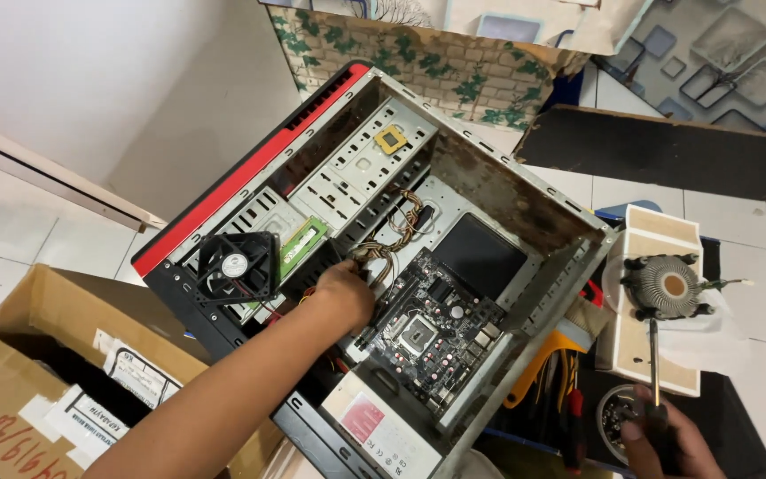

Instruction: Disassembling a desktop computer by removing screws and components from the motherboard area using a screwdriver.

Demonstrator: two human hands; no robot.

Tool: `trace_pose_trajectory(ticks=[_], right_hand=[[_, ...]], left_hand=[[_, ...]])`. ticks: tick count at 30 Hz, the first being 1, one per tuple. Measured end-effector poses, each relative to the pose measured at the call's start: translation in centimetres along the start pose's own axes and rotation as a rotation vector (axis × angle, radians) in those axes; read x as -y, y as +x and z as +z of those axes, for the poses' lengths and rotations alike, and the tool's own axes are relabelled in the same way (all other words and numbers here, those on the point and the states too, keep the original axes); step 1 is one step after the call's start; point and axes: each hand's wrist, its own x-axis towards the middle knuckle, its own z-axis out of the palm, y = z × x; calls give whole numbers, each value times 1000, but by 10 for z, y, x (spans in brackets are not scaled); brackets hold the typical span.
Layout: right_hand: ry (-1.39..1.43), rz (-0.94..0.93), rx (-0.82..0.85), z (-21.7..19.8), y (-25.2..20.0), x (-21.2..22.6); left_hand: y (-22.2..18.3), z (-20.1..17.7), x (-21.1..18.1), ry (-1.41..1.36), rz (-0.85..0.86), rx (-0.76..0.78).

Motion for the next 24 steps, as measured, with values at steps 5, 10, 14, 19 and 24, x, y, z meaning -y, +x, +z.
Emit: trace_pose_trajectory(ticks=[5, 10, 14, 19, 24], right_hand=[[141, -109, 68, -4, 21, -54], [321, -42, 134, -12, 47, -113], [502, -118, 269, -15, 65, -158], [595, -245, 404, -13, 92, -192], [424, -212, 387, -6, 81, -169]], left_hand=[[-9, -2, -10, 136, 28, 47], [-9, -5, -7, 115, 47, 54], [-20, -10, 8, -222, 136, -189], [-8, -6, 21, -448, 166, -412], [-46, -18, 5, -319, 68, -220]])
